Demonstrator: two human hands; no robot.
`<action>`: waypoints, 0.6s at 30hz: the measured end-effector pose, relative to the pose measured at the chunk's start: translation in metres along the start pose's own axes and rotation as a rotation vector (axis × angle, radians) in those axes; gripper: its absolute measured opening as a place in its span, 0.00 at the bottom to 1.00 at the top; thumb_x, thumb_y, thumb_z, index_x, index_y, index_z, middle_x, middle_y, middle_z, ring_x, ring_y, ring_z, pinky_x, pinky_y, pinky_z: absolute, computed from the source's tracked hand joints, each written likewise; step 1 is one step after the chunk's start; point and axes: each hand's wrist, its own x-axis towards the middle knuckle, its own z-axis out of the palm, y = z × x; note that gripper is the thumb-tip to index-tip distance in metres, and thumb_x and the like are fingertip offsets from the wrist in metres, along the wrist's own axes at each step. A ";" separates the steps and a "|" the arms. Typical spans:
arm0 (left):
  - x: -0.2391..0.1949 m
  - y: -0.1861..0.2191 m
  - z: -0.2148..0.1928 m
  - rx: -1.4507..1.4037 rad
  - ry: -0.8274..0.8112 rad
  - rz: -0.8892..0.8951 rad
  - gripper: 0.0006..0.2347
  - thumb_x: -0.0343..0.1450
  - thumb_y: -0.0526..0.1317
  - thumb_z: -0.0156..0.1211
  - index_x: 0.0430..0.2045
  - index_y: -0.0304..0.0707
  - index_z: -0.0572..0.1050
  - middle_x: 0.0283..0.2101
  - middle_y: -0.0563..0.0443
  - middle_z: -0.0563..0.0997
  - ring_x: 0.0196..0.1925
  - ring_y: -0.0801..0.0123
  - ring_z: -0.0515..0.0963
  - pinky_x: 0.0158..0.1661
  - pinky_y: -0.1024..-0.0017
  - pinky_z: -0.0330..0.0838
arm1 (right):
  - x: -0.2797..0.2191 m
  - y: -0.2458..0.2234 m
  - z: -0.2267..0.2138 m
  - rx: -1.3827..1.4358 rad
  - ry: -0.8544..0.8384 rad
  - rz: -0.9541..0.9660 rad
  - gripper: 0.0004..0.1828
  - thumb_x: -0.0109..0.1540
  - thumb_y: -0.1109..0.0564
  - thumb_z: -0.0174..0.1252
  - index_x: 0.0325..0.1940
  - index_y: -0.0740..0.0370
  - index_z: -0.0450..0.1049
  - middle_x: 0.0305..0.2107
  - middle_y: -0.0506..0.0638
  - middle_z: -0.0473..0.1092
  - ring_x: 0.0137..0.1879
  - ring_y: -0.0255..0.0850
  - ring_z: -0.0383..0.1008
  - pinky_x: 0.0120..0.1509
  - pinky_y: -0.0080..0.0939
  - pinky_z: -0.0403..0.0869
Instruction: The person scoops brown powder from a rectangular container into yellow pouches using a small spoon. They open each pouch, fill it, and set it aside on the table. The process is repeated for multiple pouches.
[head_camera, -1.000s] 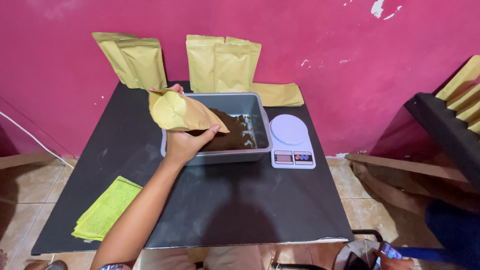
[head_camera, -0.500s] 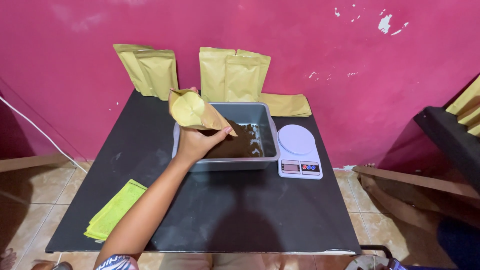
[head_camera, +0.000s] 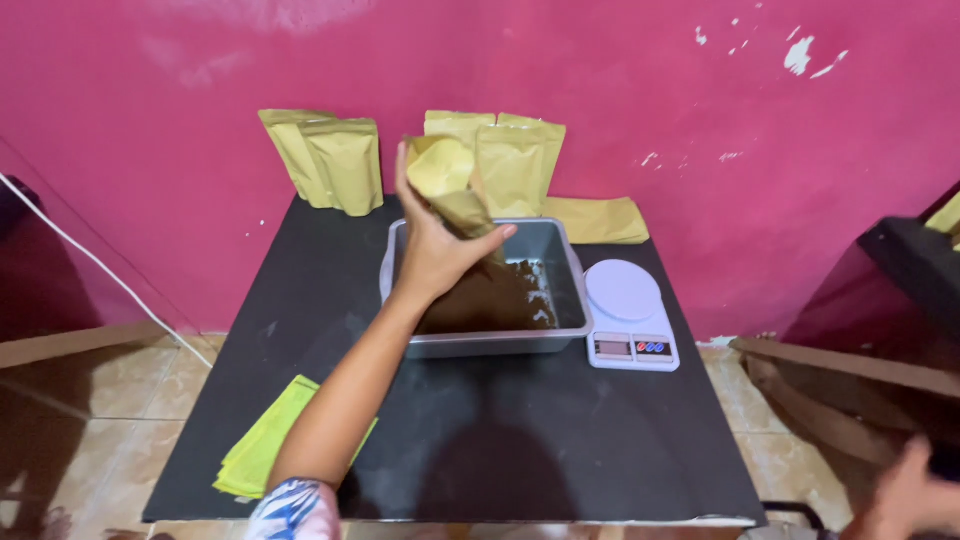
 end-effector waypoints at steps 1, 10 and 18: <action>-0.002 0.003 -0.001 0.005 -0.008 -0.009 0.59 0.57 0.43 0.85 0.73 0.43 0.35 0.79 0.40 0.41 0.81 0.54 0.51 0.76 0.59 0.49 | -0.003 -0.040 -0.006 -0.009 -0.007 0.006 0.42 0.79 0.43 0.72 0.70 0.87 0.62 0.63 0.88 0.59 0.65 0.85 0.55 0.65 0.72 0.47; -0.011 0.002 -0.006 0.150 -0.036 -0.168 0.58 0.53 0.49 0.85 0.72 0.43 0.41 0.74 0.34 0.53 0.79 0.47 0.50 0.72 0.51 0.49 | -0.168 -0.430 -0.093 0.771 -0.372 -0.588 0.15 0.67 0.72 0.65 0.56 0.61 0.76 0.50 0.54 0.70 0.55 0.45 0.71 0.65 0.44 0.70; -0.010 -0.026 -0.007 0.420 0.076 0.003 0.59 0.50 0.55 0.84 0.71 0.36 0.46 0.55 0.36 0.63 0.61 0.38 0.67 0.62 0.43 0.60 | -0.263 -0.579 -0.061 1.090 -1.184 -0.824 0.22 0.60 0.60 0.72 0.56 0.70 0.76 0.38 0.60 0.74 0.45 0.45 0.76 0.53 0.48 0.76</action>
